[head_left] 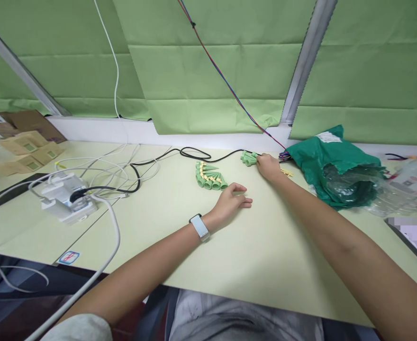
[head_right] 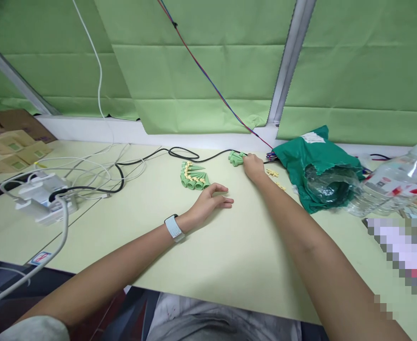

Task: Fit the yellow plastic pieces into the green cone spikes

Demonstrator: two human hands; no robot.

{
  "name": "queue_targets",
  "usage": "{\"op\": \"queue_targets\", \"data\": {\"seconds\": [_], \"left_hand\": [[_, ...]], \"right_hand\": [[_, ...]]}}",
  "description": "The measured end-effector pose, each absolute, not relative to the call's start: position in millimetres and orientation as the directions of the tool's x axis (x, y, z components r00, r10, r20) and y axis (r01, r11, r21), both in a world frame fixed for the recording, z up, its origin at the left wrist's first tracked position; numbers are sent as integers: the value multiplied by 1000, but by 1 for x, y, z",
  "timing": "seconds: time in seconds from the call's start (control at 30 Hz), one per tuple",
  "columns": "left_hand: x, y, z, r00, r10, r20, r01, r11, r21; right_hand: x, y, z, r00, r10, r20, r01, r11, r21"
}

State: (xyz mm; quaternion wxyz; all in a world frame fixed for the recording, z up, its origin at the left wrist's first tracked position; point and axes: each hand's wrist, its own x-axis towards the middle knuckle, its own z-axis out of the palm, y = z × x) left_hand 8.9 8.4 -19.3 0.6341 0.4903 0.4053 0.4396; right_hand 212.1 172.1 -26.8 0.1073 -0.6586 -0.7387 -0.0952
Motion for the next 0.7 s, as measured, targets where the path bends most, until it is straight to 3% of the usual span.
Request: {"op": "queue_targets", "data": {"seconds": [0.23, 0.33, 0.4, 0.47, 0.53, 0.6, 0.7], "left_hand": [[9, 11, -21, 298, 952, -68, -159, 120, 980], [10, 10, -24, 404, 914, -37, -128, 96, 987], [9, 9, -25, 480, 877, 2, -84, 44, 996], [7, 6, -24, 536, 843, 49, -36, -35, 999], [4, 3, -20, 598, 797, 79, 2, -101, 995], [1, 1, -16, 672, 736, 77, 50, -149, 988], [-2, 0, -12, 743, 669, 39, 145, -217, 965]], "right_hand": [[209, 159, -24, -66, 937, 343, 990, 103, -92], [202, 148, -20, -98, 931, 352, 974, 162, -158], [191, 139, -16, -225, 918, 326, 893, 329, -308], [178, 127, -13, -415, 859, 302, 695, 513, -504], [164, 116, -12, -555, 779, 291, 511, 595, -620], [152, 107, -14, -608, 738, 294, 446, 623, -643], [141, 99, -21, -564, 749, 347, 499, 644, -580]]}}
